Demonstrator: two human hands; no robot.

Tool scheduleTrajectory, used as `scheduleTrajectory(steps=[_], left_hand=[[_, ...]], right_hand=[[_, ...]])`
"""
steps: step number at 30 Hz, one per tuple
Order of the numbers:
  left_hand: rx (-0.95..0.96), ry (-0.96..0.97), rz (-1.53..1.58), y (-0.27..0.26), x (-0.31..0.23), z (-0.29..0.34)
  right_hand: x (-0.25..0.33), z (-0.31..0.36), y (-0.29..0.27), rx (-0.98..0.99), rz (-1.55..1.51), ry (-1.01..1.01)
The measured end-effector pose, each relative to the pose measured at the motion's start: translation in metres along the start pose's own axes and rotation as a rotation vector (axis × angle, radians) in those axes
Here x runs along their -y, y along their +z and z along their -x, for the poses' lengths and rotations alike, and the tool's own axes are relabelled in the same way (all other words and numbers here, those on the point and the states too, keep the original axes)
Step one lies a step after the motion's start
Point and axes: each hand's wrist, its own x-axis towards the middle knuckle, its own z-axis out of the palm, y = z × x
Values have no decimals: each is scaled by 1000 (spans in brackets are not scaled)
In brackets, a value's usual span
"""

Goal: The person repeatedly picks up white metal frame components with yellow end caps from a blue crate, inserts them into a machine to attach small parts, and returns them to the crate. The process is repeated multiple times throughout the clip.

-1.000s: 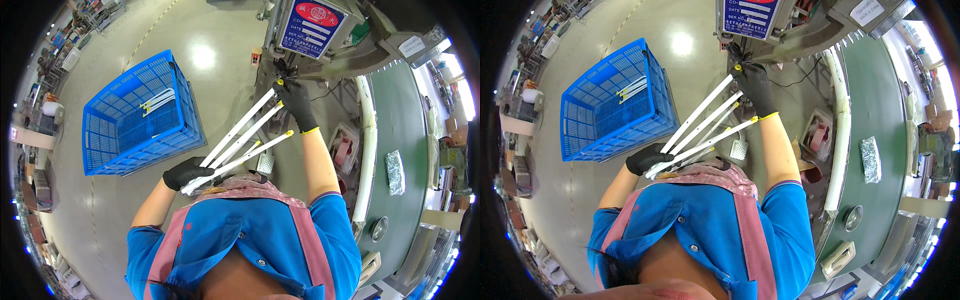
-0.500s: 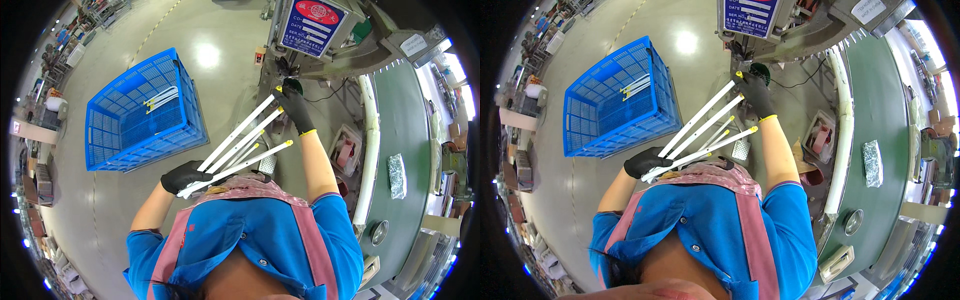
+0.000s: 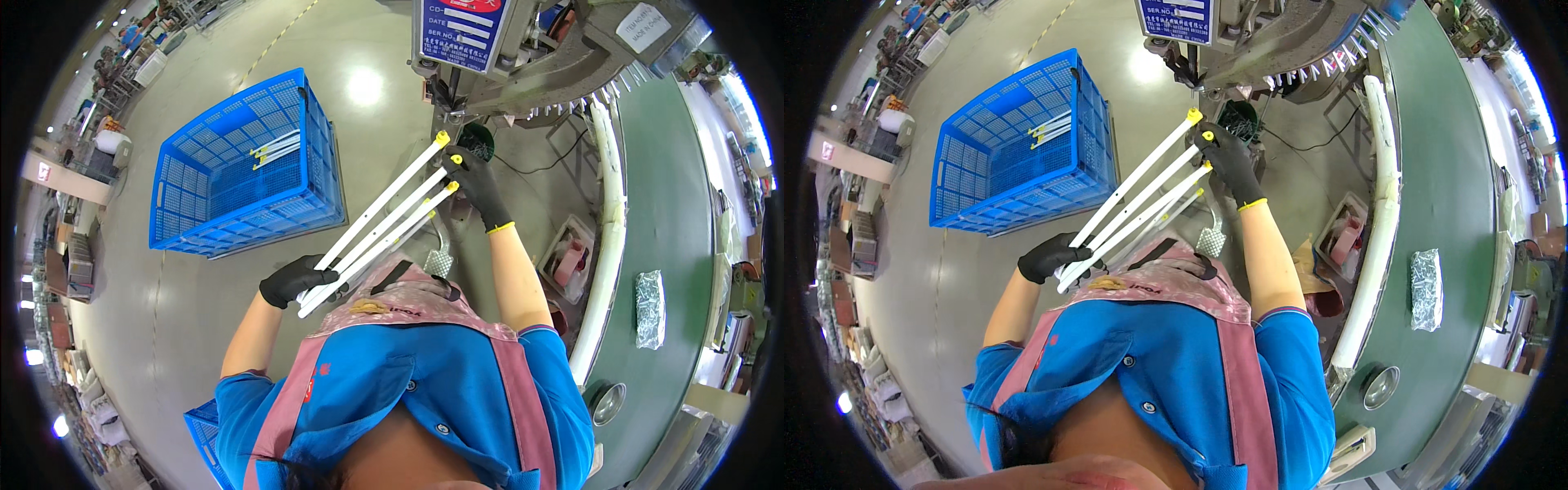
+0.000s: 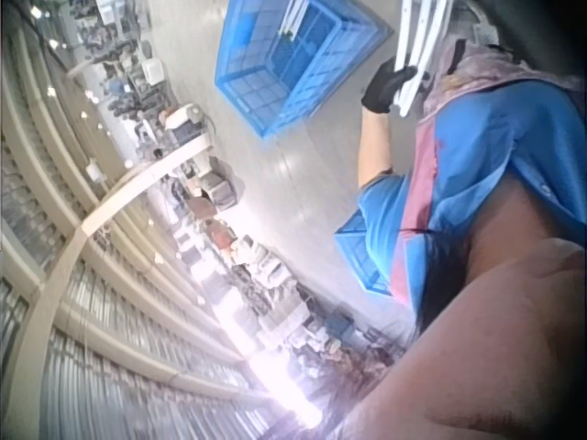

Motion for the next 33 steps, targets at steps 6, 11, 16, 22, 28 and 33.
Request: scheduleTrajectory(steps=[6,11,16,22,28,33], left_hand=[[-25,54,13,5,5,-4],[-42,65,-57,4,9,-6],[-70,-1,-58,8,8,-3],[-100,-12,-65,17,6,-1],[-132,10,1,33,-1,8],[-209,44,-77,46,-13,15]], right_hand=[[9,1,-2,-12,45,-69],[4,-1,-4,-8,107,-80],[-12,-2,-2,12,165,-124],[-25,-8,-1,14,252,-243],[-28,-10,1,-35,225,-257],[-26,-23,5,-95,340,-305]])
